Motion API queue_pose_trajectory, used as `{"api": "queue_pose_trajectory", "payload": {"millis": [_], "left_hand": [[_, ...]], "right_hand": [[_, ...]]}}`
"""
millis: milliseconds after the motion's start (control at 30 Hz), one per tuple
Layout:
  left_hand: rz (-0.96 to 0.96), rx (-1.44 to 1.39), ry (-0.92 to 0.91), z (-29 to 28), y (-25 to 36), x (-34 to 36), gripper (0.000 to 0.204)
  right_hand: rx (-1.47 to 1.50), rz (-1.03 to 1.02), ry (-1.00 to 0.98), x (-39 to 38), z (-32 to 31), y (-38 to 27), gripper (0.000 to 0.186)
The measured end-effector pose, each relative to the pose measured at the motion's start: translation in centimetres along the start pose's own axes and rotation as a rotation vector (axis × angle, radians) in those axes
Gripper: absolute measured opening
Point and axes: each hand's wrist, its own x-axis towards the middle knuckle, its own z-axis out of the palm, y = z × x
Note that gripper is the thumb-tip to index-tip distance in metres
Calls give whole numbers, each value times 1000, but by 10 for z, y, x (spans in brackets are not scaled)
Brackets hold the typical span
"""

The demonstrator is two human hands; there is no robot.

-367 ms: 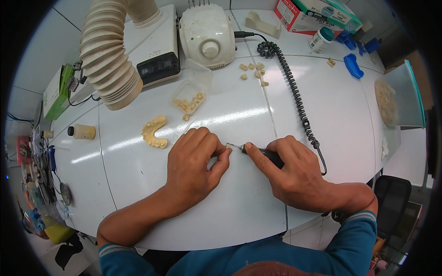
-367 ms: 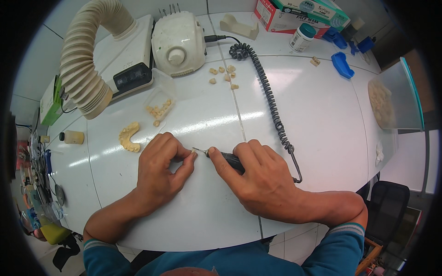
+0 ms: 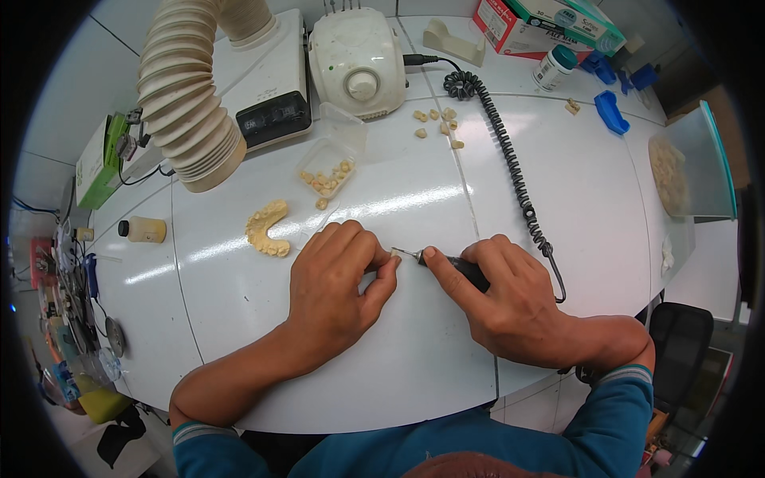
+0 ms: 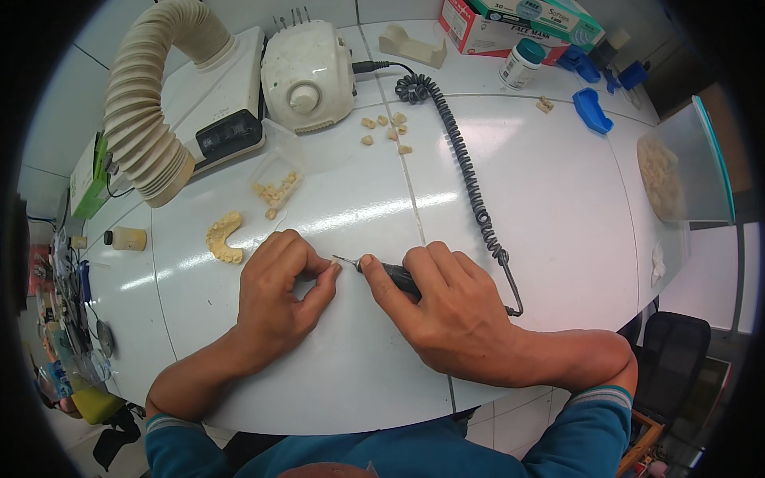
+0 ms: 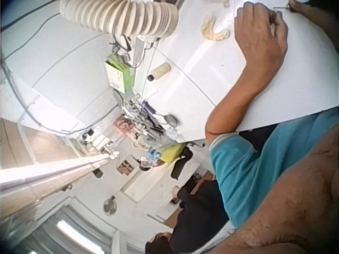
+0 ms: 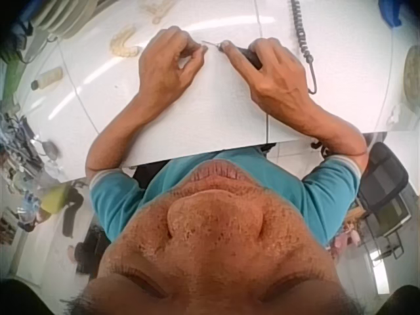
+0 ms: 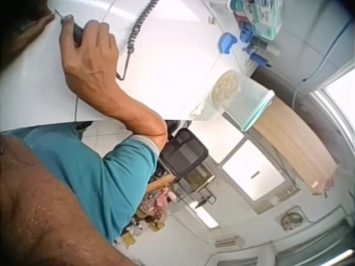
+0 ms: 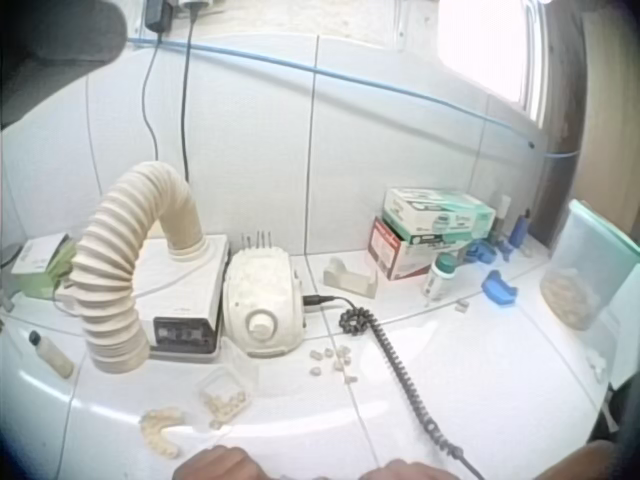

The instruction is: The person shapes and grinds an artificial tooth using a handheld rotary drill tool.

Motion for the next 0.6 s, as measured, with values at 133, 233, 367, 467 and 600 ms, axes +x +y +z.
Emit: {"api": "queue_pose_trajectory", "payload": {"millis": [133,233,367,467,600], "left_hand": [[-4,2,-8,0,0,0,22],[-3,0,-10,-1,0,0,22],[1,-2,-15,-1,0,1,22],[-5,-2,-15,0,-1,0,22],[-3,-3,-7,0,-1,0,22]], "right_hand": [[-6,-1,-1,0,-1,0,51],[-4,-1,0,0,0,0,50],[-9,4,-15,-1,-2,-1,50],[-3,2,-17,0,-2,-1,50],[12,5,-18,0,-2,-1,50]]}}
